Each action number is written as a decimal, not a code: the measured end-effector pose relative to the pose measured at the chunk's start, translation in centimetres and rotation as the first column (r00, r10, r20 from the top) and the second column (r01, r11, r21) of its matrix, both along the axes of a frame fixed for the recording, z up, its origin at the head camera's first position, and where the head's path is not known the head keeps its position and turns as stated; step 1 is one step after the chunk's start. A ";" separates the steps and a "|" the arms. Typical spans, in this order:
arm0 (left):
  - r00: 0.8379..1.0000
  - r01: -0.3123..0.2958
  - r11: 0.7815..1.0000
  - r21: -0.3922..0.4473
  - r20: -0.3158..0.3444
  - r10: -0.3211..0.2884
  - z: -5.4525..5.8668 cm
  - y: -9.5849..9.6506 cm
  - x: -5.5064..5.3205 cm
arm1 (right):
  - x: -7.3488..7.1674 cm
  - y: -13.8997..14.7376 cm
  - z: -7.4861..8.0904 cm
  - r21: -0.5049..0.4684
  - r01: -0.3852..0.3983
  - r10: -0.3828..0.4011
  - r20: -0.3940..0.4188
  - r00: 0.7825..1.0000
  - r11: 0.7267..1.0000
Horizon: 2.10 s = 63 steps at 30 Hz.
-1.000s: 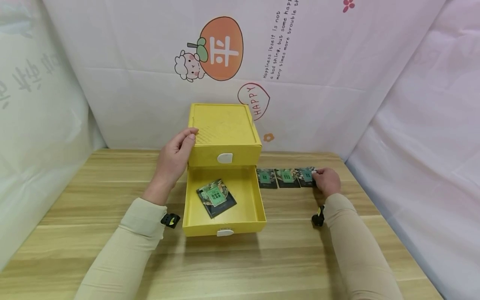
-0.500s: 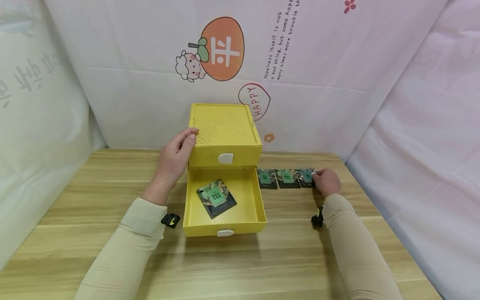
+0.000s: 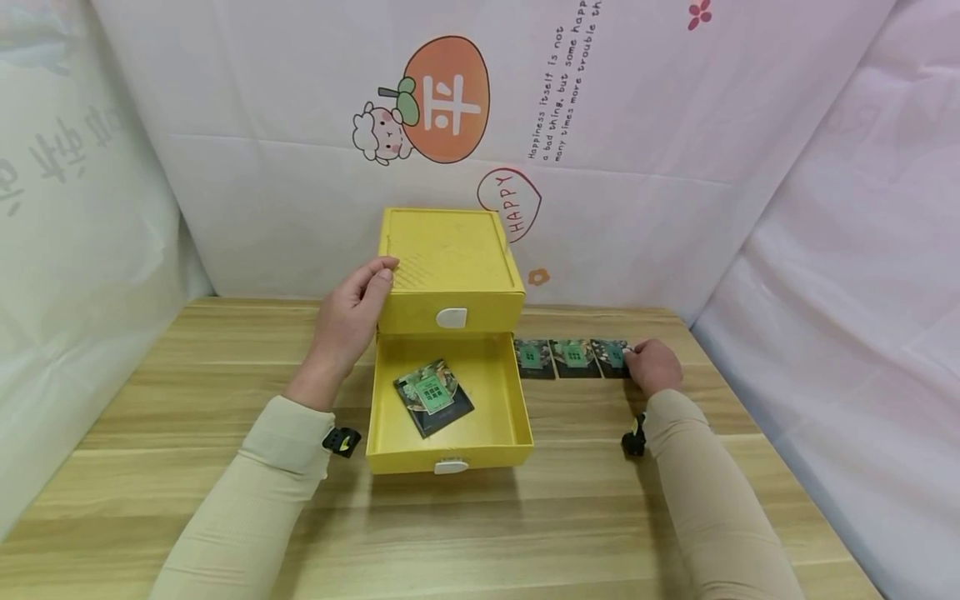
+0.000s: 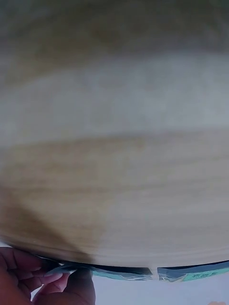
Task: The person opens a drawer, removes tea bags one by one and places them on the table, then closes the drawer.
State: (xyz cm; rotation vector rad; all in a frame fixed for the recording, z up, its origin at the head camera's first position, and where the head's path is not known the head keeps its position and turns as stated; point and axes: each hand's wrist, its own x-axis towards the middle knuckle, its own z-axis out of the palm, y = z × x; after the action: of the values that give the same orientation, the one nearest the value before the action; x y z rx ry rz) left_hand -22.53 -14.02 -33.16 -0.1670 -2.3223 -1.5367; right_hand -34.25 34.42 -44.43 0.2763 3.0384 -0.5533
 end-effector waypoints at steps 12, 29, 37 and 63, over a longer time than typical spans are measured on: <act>1.000 0.001 1.000 0.009 -0.009 -0.001 0.0 0.1 -0.1 | 0.1 0.0 0.1 0.005 0.000 0.000 0.020 1.000 1.000; 1.000 -0.005 1.000 0.008 -0.015 0.005 -0.1 0.1 -0.2 | 0.5 -0.1 0.6 -0.033 0.009 -0.008 0.032 0.999 0.999; 1.000 -0.003 1.000 0.010 -0.013 0.003 -0.1 0.1 -0.3 | 0.7 -0.1 0.8 -0.070 0.017 -0.015 0.022 1.000 0.997; 1.000 0.012 1.000 0.016 -0.012 -0.012 -0.1 0.0 -0.3 | 2.2 -3.6 4.4 -0.266 -0.071 -0.007 -0.282 0.959 0.961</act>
State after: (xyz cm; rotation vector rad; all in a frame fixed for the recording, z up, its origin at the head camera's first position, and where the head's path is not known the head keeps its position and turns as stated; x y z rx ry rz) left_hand -22.81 -14.00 -33.29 -0.1858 -2.3027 -1.5556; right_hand -32.08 30.87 -40.06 0.1452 3.1647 -1.0857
